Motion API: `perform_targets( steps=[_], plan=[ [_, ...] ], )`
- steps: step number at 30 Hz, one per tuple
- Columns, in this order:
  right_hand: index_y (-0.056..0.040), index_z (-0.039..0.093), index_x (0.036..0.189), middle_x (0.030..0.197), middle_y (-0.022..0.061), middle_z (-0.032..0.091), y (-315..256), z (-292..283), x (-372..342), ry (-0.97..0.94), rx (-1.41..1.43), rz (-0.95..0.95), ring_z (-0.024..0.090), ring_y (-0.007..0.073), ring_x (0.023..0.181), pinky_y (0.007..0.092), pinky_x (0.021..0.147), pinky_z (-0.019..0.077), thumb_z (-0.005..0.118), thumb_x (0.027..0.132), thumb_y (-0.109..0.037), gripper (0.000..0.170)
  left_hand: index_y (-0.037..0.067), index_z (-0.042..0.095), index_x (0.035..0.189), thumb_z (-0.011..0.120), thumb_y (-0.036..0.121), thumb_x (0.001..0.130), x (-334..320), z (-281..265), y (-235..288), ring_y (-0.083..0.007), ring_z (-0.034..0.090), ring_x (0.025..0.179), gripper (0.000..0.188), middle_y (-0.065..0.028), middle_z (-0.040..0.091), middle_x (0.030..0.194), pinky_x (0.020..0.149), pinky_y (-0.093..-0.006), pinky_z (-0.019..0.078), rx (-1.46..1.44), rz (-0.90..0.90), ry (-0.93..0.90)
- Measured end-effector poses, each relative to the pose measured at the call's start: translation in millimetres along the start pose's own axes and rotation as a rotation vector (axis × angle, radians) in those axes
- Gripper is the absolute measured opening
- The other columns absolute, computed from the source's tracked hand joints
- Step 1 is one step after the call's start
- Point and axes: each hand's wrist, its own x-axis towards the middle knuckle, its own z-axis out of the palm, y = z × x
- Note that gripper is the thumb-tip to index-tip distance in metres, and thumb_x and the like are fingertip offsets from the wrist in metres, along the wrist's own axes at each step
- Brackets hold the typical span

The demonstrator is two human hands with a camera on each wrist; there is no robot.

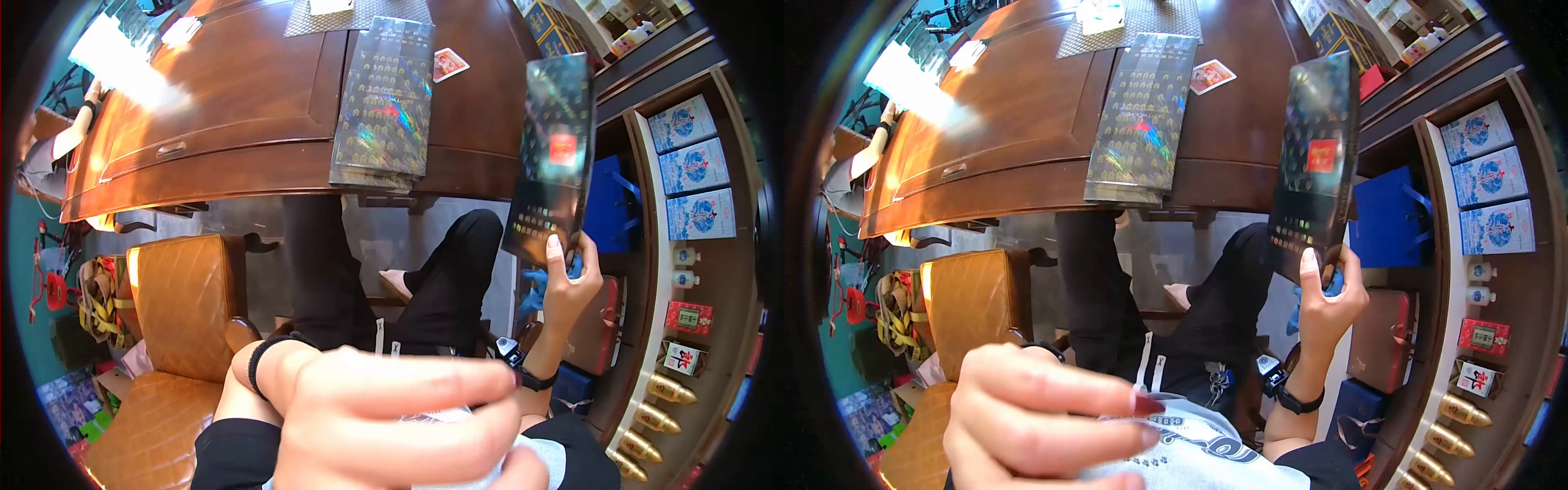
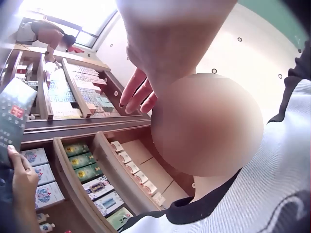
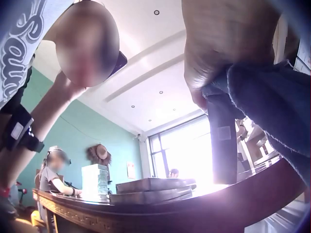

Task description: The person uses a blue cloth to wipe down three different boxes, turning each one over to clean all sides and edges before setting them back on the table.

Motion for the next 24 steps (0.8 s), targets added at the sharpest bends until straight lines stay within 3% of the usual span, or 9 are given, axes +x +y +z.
perform_targets(
  steps=[1, 2, 6, 7, 10, 14, 20, 23, 24],
  plan=[
    [0.0059, 0.066, 0.103, 0.082, 0.0110, 0.067, 2, -1, 0, 0.011, -0.048, 0.003, 0.063, 0.0162, 0.079, 0.0294, 0.079, 0.0503, 0.076, 0.085, -0.014, 0.029, 0.009, 0.056, 0.109, 0.068, 0.019, 0.090, -1, 15, -5, -0.0224, 0.060, 0.051, 0.025, -0.0081, 0.063, 0.074, 0.047, -0.0365, 0.0565, -0.006, 0.111, 0.154],
    [0.0053, 0.066, 0.103, 0.083, 0.0120, 0.068, 4, -1, -1, 0.020, -0.097, 0.008, 0.063, 0.0175, 0.079, 0.0307, 0.079, 0.0510, 0.076, 0.085, -0.015, 0.029, 0.009, 0.055, 0.109, 0.069, 0.017, 0.088, 2, 13, 6, -0.0218, 0.060, 0.050, 0.025, -0.0082, 0.062, 0.074, 0.047, -0.0361, 0.0561, -0.009, 0.024, 0.130],
    [0.0009, 0.068, 0.106, 0.084, 0.0131, 0.067, 6, 9, 1, 0.069, -0.316, -0.272, 0.064, 0.0288, 0.078, 0.0385, 0.075, 0.0533, 0.078, 0.081, -0.015, 0.031, 0.009, 0.056, 0.108, 0.069, 0.014, 0.086, 1, 20, 4, -0.0204, 0.059, 0.050, 0.027, -0.0075, 0.062, 0.074, 0.047, -0.0351, 0.0549, -0.011, -0.021, 0.131],
    [-0.0031, 0.069, 0.108, 0.085, 0.0105, 0.061, 4, 10, 3, 0.047, -0.373, -0.342, 0.061, 0.0306, 0.080, 0.0405, 0.073, 0.0524, 0.079, 0.079, -0.014, 0.033, 0.008, 0.056, 0.108, 0.069, 0.014, 0.085, 0, 21, 3, -0.0203, 0.059, 0.051, 0.027, -0.0074, 0.062, 0.074, 0.047, -0.0349, 0.0548, -0.020, -0.028, 0.121],
    [-0.0064, 0.071, 0.110, 0.087, 0.0092, 0.054, -5, 16, 2, 0.018, -0.476, -0.396, 0.059, 0.0287, 0.083, 0.0408, 0.072, 0.0517, 0.081, 0.076, -0.013, 0.036, 0.008, 0.057, 0.107, 0.070, 0.013, 0.084, 1, 23, 2, -0.0200, 0.059, 0.052, 0.026, -0.0069, 0.062, 0.075, 0.048, -0.0344, 0.0544, -0.042, -0.045, 0.084],
    [-0.0102, 0.070, 0.123, 0.092, 0.0087, 0.048, -14, 29, -13, -0.132, -0.496, -0.412, 0.056, 0.0268, 0.084, 0.0404, 0.071, 0.0523, 0.084, 0.066, -0.010, 0.058, 0.007, 0.058, 0.105, 0.070, 0.012, 0.083, 1, 21, 3, -0.0196, 0.060, 0.054, 0.026, -0.0062, 0.063, 0.076, 0.048, -0.0337, 0.0539, -0.083, -0.091, 0.012],
    [-0.0076, 0.065, 0.131, 0.095, 0.0081, 0.049, -19, 42, -23, -0.251, -0.611, -0.435, 0.057, 0.0246, 0.087, 0.0356, 0.070, 0.0546, 0.085, 0.063, -0.009, 0.071, 0.005, 0.060, 0.103, 0.070, 0.010, 0.081, 3, 14, 5, -0.0190, 0.060, 0.057, 0.025, -0.0052, 0.063, 0.077, 0.050, -0.0327, 0.0532, -0.207, -0.182, -0.205],
    [-0.0062, 0.060, 0.134, 0.097, 0.0093, 0.051, -23, 46, -24, -0.318, -0.649, -0.458, 0.059, 0.0249, 0.089, 0.0345, 0.072, 0.0560, 0.081, 0.067, -0.011, 0.071, 0.005, 0.061, 0.103, 0.070, 0.008, 0.080, -7, 10, 3, -0.0187, 0.061, 0.058, 0.024, -0.0047, 0.064, 0.078, 0.050, -0.0322, 0.0529, -0.317, -0.256, -0.424],
    [-0.0062, 0.059, 0.135, 0.097, 0.0094, 0.051, -24, 49, -25, -0.336, -0.651, -0.467, 0.060, 0.0250, 0.089, 0.0344, 0.072, 0.0561, 0.079, 0.068, -0.011, 0.070, 0.003, 0.065, 0.096, 0.070, 0.009, 0.079, -11, 5, 2, -0.0178, 0.067, 0.069, 0.018, -0.0038, 0.062, 0.081, 0.059, -0.0304, 0.0541, -0.366, -0.324, -0.560]
  ],
)
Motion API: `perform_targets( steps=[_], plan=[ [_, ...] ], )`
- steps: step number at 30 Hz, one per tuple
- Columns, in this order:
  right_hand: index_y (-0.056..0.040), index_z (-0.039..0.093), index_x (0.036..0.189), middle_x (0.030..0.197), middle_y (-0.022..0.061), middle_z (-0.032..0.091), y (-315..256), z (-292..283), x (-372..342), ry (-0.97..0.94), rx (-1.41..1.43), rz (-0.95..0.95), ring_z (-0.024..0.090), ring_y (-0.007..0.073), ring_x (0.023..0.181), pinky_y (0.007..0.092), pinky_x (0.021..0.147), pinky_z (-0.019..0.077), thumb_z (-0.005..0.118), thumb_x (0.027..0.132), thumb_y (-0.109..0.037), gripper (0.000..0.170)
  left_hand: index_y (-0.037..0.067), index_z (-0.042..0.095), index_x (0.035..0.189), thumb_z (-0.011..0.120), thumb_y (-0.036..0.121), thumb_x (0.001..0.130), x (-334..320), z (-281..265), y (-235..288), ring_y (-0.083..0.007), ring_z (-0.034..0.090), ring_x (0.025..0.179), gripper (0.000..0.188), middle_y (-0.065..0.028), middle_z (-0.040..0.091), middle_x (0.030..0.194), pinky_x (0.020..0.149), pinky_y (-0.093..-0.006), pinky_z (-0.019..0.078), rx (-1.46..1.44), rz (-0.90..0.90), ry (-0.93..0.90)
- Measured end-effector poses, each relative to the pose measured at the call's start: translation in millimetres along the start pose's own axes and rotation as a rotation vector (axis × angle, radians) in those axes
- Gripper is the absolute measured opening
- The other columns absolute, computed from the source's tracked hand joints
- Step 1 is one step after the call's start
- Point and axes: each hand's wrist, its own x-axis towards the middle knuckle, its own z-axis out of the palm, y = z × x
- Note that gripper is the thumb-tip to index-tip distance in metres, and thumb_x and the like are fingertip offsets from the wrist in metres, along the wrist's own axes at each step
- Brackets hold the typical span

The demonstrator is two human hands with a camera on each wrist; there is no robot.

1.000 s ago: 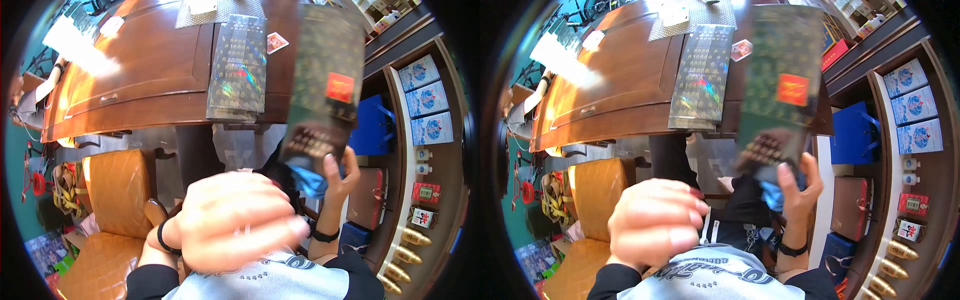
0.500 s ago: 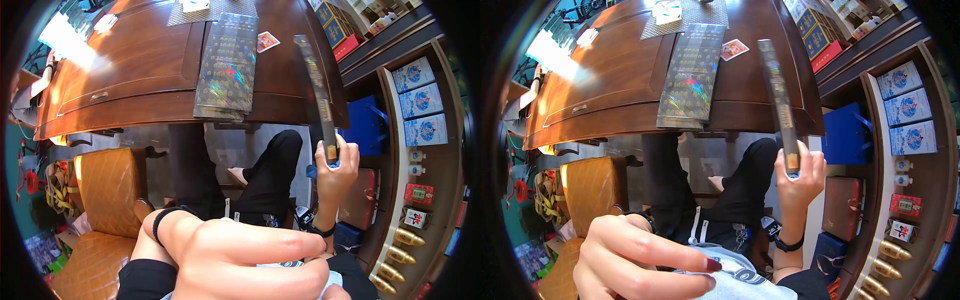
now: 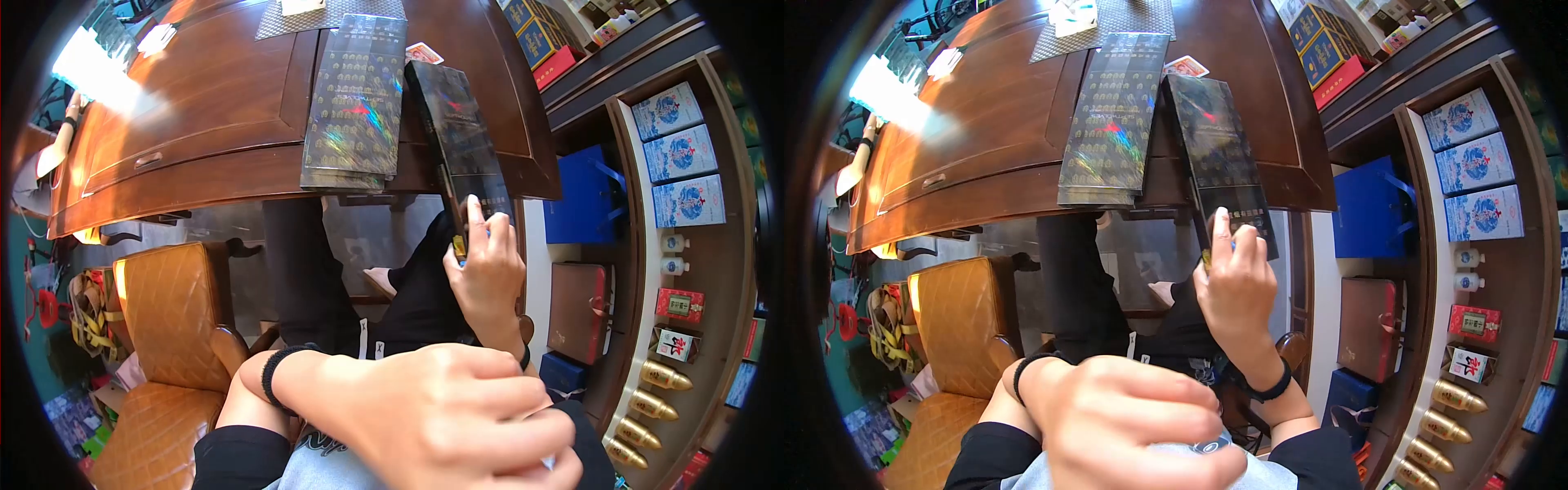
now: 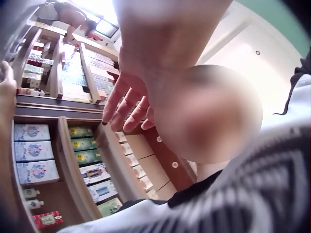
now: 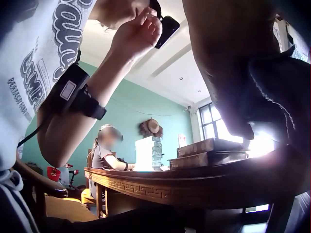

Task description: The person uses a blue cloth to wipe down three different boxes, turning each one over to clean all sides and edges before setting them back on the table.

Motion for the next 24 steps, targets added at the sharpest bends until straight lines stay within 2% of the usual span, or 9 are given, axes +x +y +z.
perform_targets(
  steps=[2, 4, 8, 10, 11, 14, 17, 22, 24],
  plan=[
    [-0.0062, 0.057, 0.136, 0.098, 0.0096, 0.051, -3, 2, 3, -0.030, -0.008, -0.022, 0.060, 0.0251, 0.089, 0.0341, 0.072, 0.0562, 0.076, 0.071, -0.010, 0.068, 0.005, 0.069, 0.086, 0.063, 0.010, 0.091, -15, 5, -15, -0.0238, 0.070, 0.069, 0.009, -0.0091, 0.071, 0.084, 0.063, -0.0333, 0.0582, 0.027, -0.045, -0.034],
    [-0.0065, 0.056, 0.137, 0.098, 0.0102, 0.052, -4, 5, 4, -0.061, 0.018, -0.036, 0.061, 0.0251, 0.090, 0.0345, 0.071, 0.0559, 0.072, 0.074, -0.009, 0.065, 0.002, 0.068, 0.092, 0.060, 0.006, 0.092, -38, 9, -32, -0.0228, 0.068, 0.065, 0.009, -0.0101, 0.069, 0.082, 0.061, -0.0308, 0.0547, -0.015, -0.295, -0.051],
    [-0.0075, 0.058, 0.135, 0.097, 0.0122, 0.054, 0, 10, 4, -0.113, 0.226, -0.064, 0.062, 0.0298, 0.088, 0.0395, 0.072, 0.0553, 0.070, 0.080, -0.012, 0.056, -0.001, 0.062, 0.100, 0.052, 0.004, 0.099, -80, 8, -50, -0.0142, 0.066, 0.073, 0.011, -0.0074, 0.067, 0.081, 0.067, -0.0251, 0.0521, -0.241, -0.869, 0.255],
    [-0.0077, 0.060, 0.133, 0.096, 0.0137, 0.057, 9, 4, 9, -0.111, 0.446, 0.019, 0.064, 0.0321, 0.088, 0.0419, 0.073, 0.0544, 0.069, 0.084, -0.014, 0.050, -0.001, 0.061, 0.098, 0.053, 0.009, 0.102, -103, 14, -67, -0.0124, 0.065, 0.074, 0.013, -0.0061, 0.065, 0.079, 0.069, -0.0244, 0.0517, -0.265, -1.030, 0.393],
    [-0.0068, 0.061, 0.130, 0.095, 0.0150, 0.060, 14, -4, 12, -0.123, 0.591, 0.108, 0.065, 0.0334, 0.086, 0.0427, 0.074, 0.0531, 0.068, 0.087, -0.016, 0.045, 0.000, 0.058, 0.105, 0.056, 0.017, 0.102, -117, 18, -80, -0.0144, 0.065, 0.077, 0.018, -0.0076, 0.066, 0.085, 0.071, -0.0263, 0.0537, -0.242, -1.078, 0.381],
    [-0.0053, 0.061, 0.130, 0.093, 0.0095, 0.062, 44, -18, 14, -0.029, 0.787, 0.261, 0.060, 0.0202, 0.079, 0.0333, 0.071, 0.0486, 0.057, 0.093, -0.019, 0.040, 0.001, 0.054, 0.116, 0.058, 0.026, 0.102, -126, 31, -101, -0.0161, 0.066, 0.084, 0.028, -0.0097, 0.066, 0.096, 0.074, -0.0290, 0.0558, -0.445, -1.296, 0.427],
    [-0.0033, 0.060, 0.131, 0.092, 0.0026, 0.057, 65, -34, 9, 0.070, 1.050, 0.440, 0.050, 0.0078, 0.081, 0.0217, 0.072, 0.0399, 0.050, 0.094, -0.018, 0.042, 0.002, 0.040, 0.136, 0.060, 0.033, 0.102, -125, 50, -113, -0.0234, 0.068, 0.095, 0.051, -0.0176, 0.063, 0.114, 0.080, -0.0361, 0.0588, -0.600, -1.304, 0.357],
    [-0.0022, 0.058, 0.133, 0.101, 0.0058, 0.058, 72, -27, -5, 0.176, 1.062, 0.438, 0.051, 0.0098, 0.089, 0.0224, 0.081, 0.0419, 0.049, 0.090, -0.010, 0.045, -0.001, 0.032, 0.141, 0.064, 0.029, 0.100, -113, 73, -125, -0.0289, 0.069, 0.101, 0.060, -0.0235, 0.064, 0.120, 0.083, -0.0396, 0.0600, -0.722, -1.219, 0.531],
    [-0.0025, 0.057, 0.134, 0.104, 0.0060, 0.057, 69, -22, -9, 0.206, 1.026, 0.439, 0.051, 0.0106, 0.091, 0.0241, 0.083, 0.0432, 0.052, 0.087, -0.005, 0.047, -0.003, 0.038, 0.137, 0.064, 0.024, 0.100, -114, 72, -127, -0.0287, 0.071, 0.098, 0.053, -0.0227, 0.066, 0.117, 0.083, -0.0389, 0.0604, -0.712, -1.229, 0.545]
  ],
)
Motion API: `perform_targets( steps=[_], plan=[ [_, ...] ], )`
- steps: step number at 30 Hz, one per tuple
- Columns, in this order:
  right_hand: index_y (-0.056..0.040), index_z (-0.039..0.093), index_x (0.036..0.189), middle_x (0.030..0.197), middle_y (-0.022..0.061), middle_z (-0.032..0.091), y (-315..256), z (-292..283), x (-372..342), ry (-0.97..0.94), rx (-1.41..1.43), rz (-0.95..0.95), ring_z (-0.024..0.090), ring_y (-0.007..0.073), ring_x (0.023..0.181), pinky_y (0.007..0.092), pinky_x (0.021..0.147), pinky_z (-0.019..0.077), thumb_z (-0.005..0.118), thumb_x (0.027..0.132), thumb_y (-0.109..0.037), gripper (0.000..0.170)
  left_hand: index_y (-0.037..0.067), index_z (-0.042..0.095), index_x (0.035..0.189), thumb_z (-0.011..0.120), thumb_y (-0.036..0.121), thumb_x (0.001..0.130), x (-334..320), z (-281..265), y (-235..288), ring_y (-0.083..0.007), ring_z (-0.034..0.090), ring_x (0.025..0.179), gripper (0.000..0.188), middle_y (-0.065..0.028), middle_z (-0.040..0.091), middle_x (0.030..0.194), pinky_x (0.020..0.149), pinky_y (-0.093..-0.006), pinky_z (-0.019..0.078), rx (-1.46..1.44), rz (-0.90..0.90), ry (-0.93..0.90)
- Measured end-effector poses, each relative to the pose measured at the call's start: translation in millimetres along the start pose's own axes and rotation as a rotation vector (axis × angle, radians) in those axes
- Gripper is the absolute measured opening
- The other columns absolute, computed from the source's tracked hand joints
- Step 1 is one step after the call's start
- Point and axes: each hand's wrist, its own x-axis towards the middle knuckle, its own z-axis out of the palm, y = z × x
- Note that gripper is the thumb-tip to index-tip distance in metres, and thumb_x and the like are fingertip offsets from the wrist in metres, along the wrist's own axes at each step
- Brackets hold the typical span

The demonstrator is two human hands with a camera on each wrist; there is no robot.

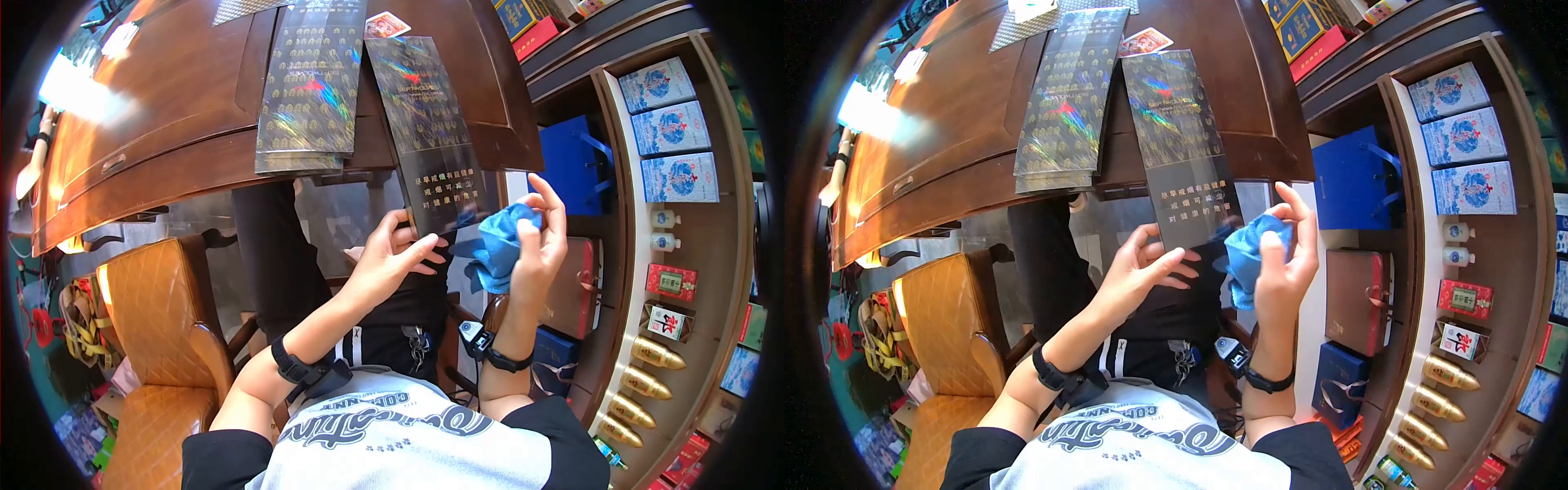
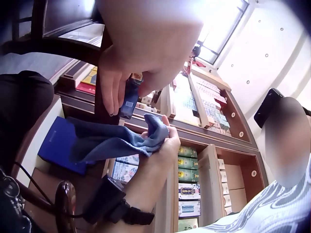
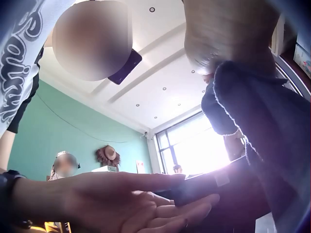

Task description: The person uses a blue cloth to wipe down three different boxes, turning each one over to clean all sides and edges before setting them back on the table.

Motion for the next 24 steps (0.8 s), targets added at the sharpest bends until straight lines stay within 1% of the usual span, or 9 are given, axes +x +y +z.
perform_targets(
  steps=[3, 7, 8, 13, 15, 18, 22, 23, 24],
  plan=[
    [-0.0039, 0.056, 0.133, 0.110, 0.0057, 0.056, 5, 14, -11, 0.017, -0.032, -0.043, 0.051, 0.0136, 0.097, 0.0276, 0.089, 0.0446, 0.061, 0.082, 0.003, 0.052, -0.004, 0.048, 0.130, 0.063, 0.021, 0.100, -6, -5, 2, -0.0273, 0.071, 0.096, 0.042, -0.0207, 0.068, 0.115, 0.082, -0.0370, 0.0603, 0.000, -0.012, 0.025],
    [-0.0074, 0.058, 0.115, 0.113, 0.0087, 0.057, 1, 41, -26, -0.062, -0.044, -0.091, 0.055, 0.0206, 0.108, 0.0339, 0.089, 0.0444, 0.069, 0.086, -0.006, 0.032, -0.004, 0.049, 0.130, 0.063, 0.019, 0.099, -21, -18, 9, -0.0242, 0.070, 0.099, 0.040, -0.0180, 0.068, 0.114, 0.083, -0.0358, 0.0599, 0.028, -0.035, 0.036],
    [-0.0057, 0.059, 0.111, 0.113, 0.0098, 0.058, -1, 49, -29, -0.089, -0.027, -0.102, 0.057, 0.0236, 0.106, 0.0353, 0.089, 0.0463, 0.072, 0.084, -0.004, 0.029, -0.004, 0.049, 0.130, 0.064, 0.019, 0.099, -25, -21, 7, -0.0234, 0.070, 0.099, 0.041, -0.0172, 0.068, 0.113, 0.083, -0.0356, 0.0595, 0.015, -0.027, 0.034],
    [-0.0013, 0.068, 0.094, 0.098, 0.0145, 0.064, -5, 90, -43, -0.272, -0.134, -0.431, 0.061, 0.0343, 0.094, 0.0424, 0.086, 0.0505, 0.076, 0.075, 0.004, 0.021, -0.006, 0.049, 0.129, 0.066, 0.013, 0.096, -41, -35, 2, -0.0190, 0.068, 0.101, 0.041, -0.0149, 0.067, 0.111, 0.087, -0.0337, 0.0584, -0.039, 0.018, 0.069],
    [-0.0007, 0.071, 0.093, 0.099, 0.0117, 0.067, -5, 91, -47, -0.286, -0.184, -0.447, 0.061, 0.0317, 0.096, 0.0416, 0.086, 0.0493, 0.076, 0.077, 0.001, 0.018, -0.007, 0.050, 0.129, 0.066, 0.010, 0.096, -44, -38, 3, -0.0190, 0.068, 0.102, 0.040, -0.0158, 0.067, 0.110, 0.087, -0.0333, 0.0584, 0.007, 0.028, 0.077],
    [-0.0007, 0.072, 0.096, 0.101, 0.0097, 0.068, -5, 81, -45, -0.314, -0.281, -0.492, 0.062, 0.0295, 0.098, 0.0409, 0.089, 0.0470, 0.076, 0.077, -0.002, 0.019, -0.007, 0.051, 0.129, 0.065, 0.010, 0.096, -46, -38, 3, -0.0189, 0.068, 0.102, 0.040, -0.0162, 0.068, 0.111, 0.086, -0.0333, 0.0588, -0.110, 0.005, 0.068],
    [-0.0013, 0.075, 0.098, 0.101, 0.0098, 0.068, 5, 59, -38, -0.219, -0.357, -0.423, 0.061, 0.0281, 0.098, 0.0393, 0.087, 0.0493, 0.076, 0.079, 0.001, 0.019, -0.005, 0.053, 0.124, 0.069, 0.018, 0.094, -44, -34, 13, -0.0277, 0.072, 0.097, 0.042, -0.0221, 0.069, 0.114, 0.084, -0.0357, 0.0593, -0.102, -0.081, 0.058],
    [-0.0017, 0.075, 0.098, 0.101, 0.0099, 0.069, 9, 54, -34, -0.181, -0.355, -0.376, 0.061, 0.0282, 0.098, 0.0388, 0.086, 0.0500, 0.076, 0.080, 0.002, 0.018, -0.006, 0.052, 0.125, 0.068, 0.020, 0.094, -44, -33, 14, -0.0313, 0.074, 0.092, 0.043, -0.0263, 0.069, 0.115, 0.081, -0.0366, 0.0600, -0.078, -0.076, 0.059],
    [-0.0021, 0.075, 0.098, 0.100, 0.0100, 0.069, 12, 51, -31, -0.142, -0.351, -0.329, 0.061, 0.0283, 0.097, 0.0383, 0.085, 0.0507, 0.075, 0.081, 0.002, 0.018, -0.006, 0.052, 0.125, 0.068, 0.020, 0.094, -43, -32, 14, -0.0311, 0.074, 0.092, 0.043, -0.0265, 0.069, 0.114, 0.081, -0.0366, 0.0600, -0.065, -0.077, 0.059]
  ],
)
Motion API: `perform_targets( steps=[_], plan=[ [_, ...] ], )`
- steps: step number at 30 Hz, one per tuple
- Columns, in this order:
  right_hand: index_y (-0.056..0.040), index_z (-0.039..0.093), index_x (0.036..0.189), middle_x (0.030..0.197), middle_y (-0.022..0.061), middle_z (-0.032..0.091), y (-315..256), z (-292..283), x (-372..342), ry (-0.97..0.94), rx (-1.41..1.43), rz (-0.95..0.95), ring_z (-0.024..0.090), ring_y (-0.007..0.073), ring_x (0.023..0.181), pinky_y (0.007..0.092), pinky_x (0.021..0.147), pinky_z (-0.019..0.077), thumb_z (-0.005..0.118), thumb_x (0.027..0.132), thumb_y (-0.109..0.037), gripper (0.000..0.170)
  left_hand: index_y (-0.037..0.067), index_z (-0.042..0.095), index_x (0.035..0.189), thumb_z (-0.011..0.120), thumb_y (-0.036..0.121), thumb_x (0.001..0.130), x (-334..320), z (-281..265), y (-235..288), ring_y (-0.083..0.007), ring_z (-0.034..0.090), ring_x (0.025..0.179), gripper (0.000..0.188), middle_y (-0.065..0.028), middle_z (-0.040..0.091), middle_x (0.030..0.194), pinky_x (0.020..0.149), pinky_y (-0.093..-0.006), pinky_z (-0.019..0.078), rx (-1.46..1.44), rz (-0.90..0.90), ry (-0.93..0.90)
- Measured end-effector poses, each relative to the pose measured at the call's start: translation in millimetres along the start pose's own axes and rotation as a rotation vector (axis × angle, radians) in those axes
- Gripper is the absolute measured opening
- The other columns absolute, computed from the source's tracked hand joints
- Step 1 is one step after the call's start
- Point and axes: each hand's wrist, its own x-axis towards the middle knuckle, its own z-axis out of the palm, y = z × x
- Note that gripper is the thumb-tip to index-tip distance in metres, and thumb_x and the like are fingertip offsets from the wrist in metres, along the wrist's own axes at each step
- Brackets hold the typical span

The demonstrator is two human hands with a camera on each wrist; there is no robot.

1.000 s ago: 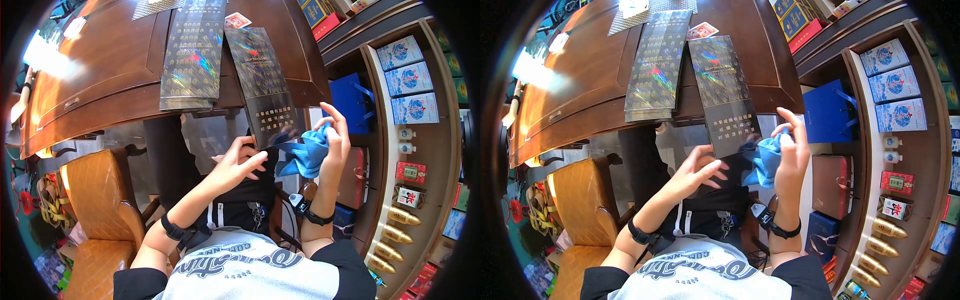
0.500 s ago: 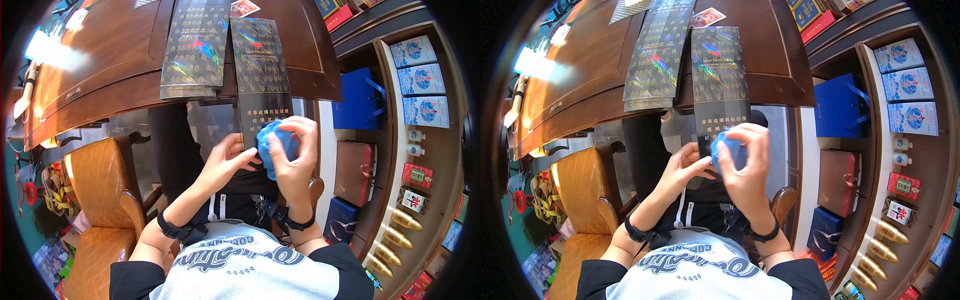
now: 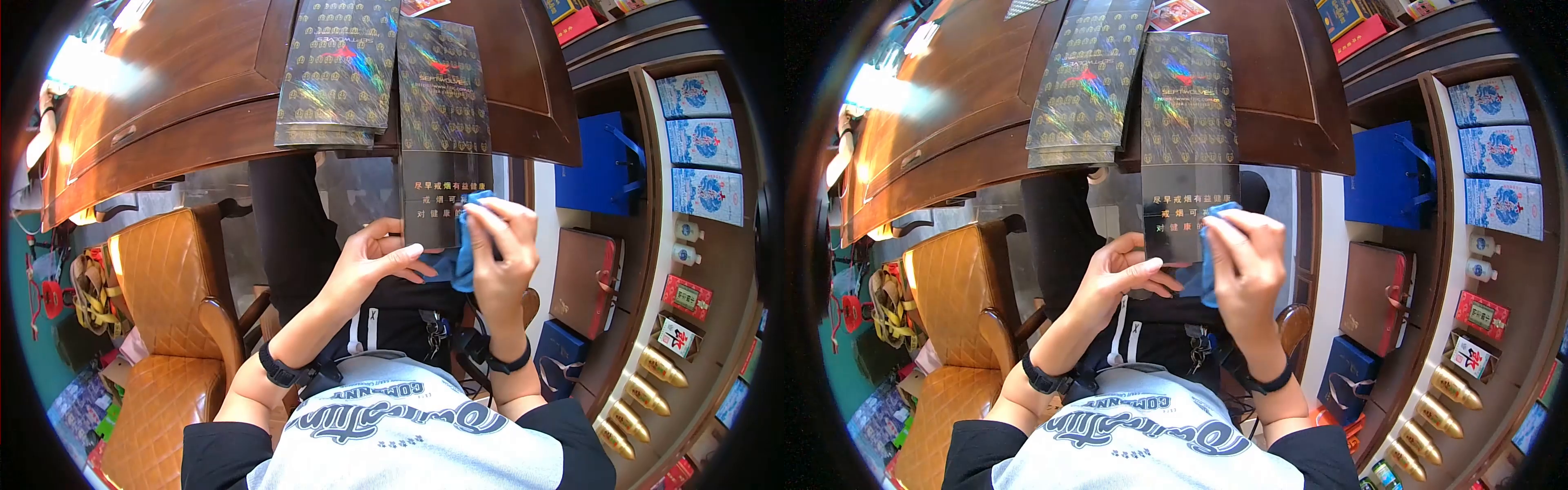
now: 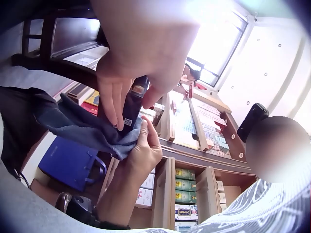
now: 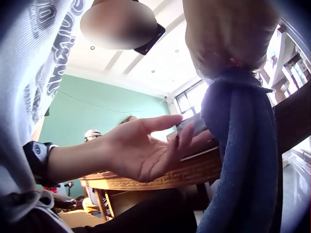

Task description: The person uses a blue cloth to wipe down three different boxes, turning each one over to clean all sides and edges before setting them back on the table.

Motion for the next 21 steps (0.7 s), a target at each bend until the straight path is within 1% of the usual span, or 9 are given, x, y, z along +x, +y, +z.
perform_targets(
  steps=[2, 4, 6, 8, 10, 17, 18, 20, 21],
  plan=[
    [-0.0036, 0.075, 0.100, 0.098, 0.0099, 0.068, 5, -2, 4, 0.041, -0.043, 0.032, 0.061, 0.0289, 0.095, 0.0376, 0.085, 0.0504, 0.075, 0.081, 0.003, 0.020, -0.006, 0.052, 0.125, 0.067, 0.019, 0.094, 0, 1, 0, -0.0307, 0.074, 0.091, 0.043, -0.0271, 0.069, 0.114, 0.080, -0.0365, 0.0601, 0.028, -0.001, -0.002],
    [-0.0041, 0.073, 0.106, 0.099, 0.0108, 0.069, 3, 2, 6, 0.035, -0.054, -0.025, 0.062, 0.0294, 0.095, 0.0383, 0.084, 0.0505, 0.075, 0.080, 0.004, 0.027, -0.006, 0.052, 0.125, 0.067, 0.020, 0.094, 1, 1, 1, -0.0302, 0.074, 0.091, 0.043, -0.0262, 0.069, 0.113, 0.080, -0.0364, 0.0601, 0.019, -0.004, -0.002],
    [-0.0028, 0.071, 0.110, 0.102, 0.0114, 0.070, -7, 5, 5, -0.053, -0.010, -0.115, 0.062, 0.0302, 0.096, 0.0394, 0.084, 0.0506, 0.074, 0.079, 0.006, 0.032, -0.006, 0.052, 0.125, 0.067, 0.020, 0.095, 0, -1, 3, -0.0296, 0.074, 0.090, 0.042, -0.0250, 0.070, 0.112, 0.080, -0.0362, 0.0601, 0.015, 0.004, 0.017],
    [-0.0013, 0.068, 0.112, 0.104, 0.0117, 0.070, -10, 12, 2, -0.095, 0.118, -0.214, 0.064, 0.0309, 0.097, 0.0400, 0.087, 0.0515, 0.074, 0.079, 0.007, 0.034, -0.006, 0.052, 0.125, 0.067, 0.020, 0.095, -1, -3, 5, -0.0287, 0.073, 0.090, 0.042, -0.0234, 0.070, 0.111, 0.080, -0.0359, 0.0601, 0.017, 0.020, 0.050],
    [-0.0014, 0.066, 0.109, 0.106, 0.0123, 0.070, -6, 16, 5, -0.049, 0.214, -0.194, 0.064, 0.0316, 0.098, 0.0396, 0.086, 0.0524, 0.074, 0.081, 0.006, 0.031, -0.006, 0.052, 0.125, 0.066, 0.020, 0.096, 1, -4, 5, -0.0280, 0.073, 0.091, 0.042, -0.0221, 0.070, 0.110, 0.080, -0.0355, 0.0600, 0.064, 0.022, 0.061],
    [-0.0015, 0.066, 0.097, 0.098, 0.0125, 0.071, 37, 4, 51, -0.025, 0.135, -0.123, 0.066, 0.0308, 0.095, 0.0372, 0.085, 0.0518, 0.069, 0.084, 0.008, 0.016, -0.007, 0.053, 0.124, 0.065, 0.019, 0.097, 6, 3, -1, -0.0287, 0.073, 0.091, 0.039, -0.0223, 0.071, 0.104, 0.080, -0.0370, 0.0603, 0.067, 0.037, 0.033],
    [-0.0015, 0.066, 0.098, 0.099, 0.0126, 0.070, 41, -1, 58, -0.029, 0.116, -0.127, 0.066, 0.0294, 0.095, 0.0361, 0.086, 0.0515, 0.068, 0.085, 0.008, 0.016, -0.007, 0.053, 0.124, 0.065, 0.019, 0.097, 6, 1, 0, -0.0293, 0.073, 0.091, 0.040, -0.0226, 0.071, 0.102, 0.080, -0.0377, 0.0604, 0.056, 0.045, 0.017],
    [-0.0017, 0.067, 0.099, 0.100, 0.0110, 0.070, 37, -16, 71, -0.012, 0.211, 0.029, 0.067, 0.0242, 0.094, 0.0322, 0.086, 0.0511, 0.066, 0.086, 0.009, 0.017, -0.008, 0.054, 0.122, 0.066, 0.020, 0.095, 4, -4, 4, -0.0304, 0.073, 0.089, 0.041, -0.0231, 0.071, 0.100, 0.080, -0.0388, 0.0604, 0.072, 0.035, 0.004],
    [-0.0013, 0.067, 0.100, 0.101, 0.0092, 0.070, 33, -23, 77, -0.013, 0.328, 0.070, 0.066, 0.0184, 0.095, 0.0283, 0.086, 0.0508, 0.064, 0.088, 0.010, 0.016, -0.008, 0.055, 0.121, 0.067, 0.020, 0.094, 4, -6, 6, -0.0309, 0.073, 0.089, 0.041, -0.0233, 0.071, 0.099, 0.081, -0.0393, 0.0604, 0.079, 0.032, -0.001]
  ],
)
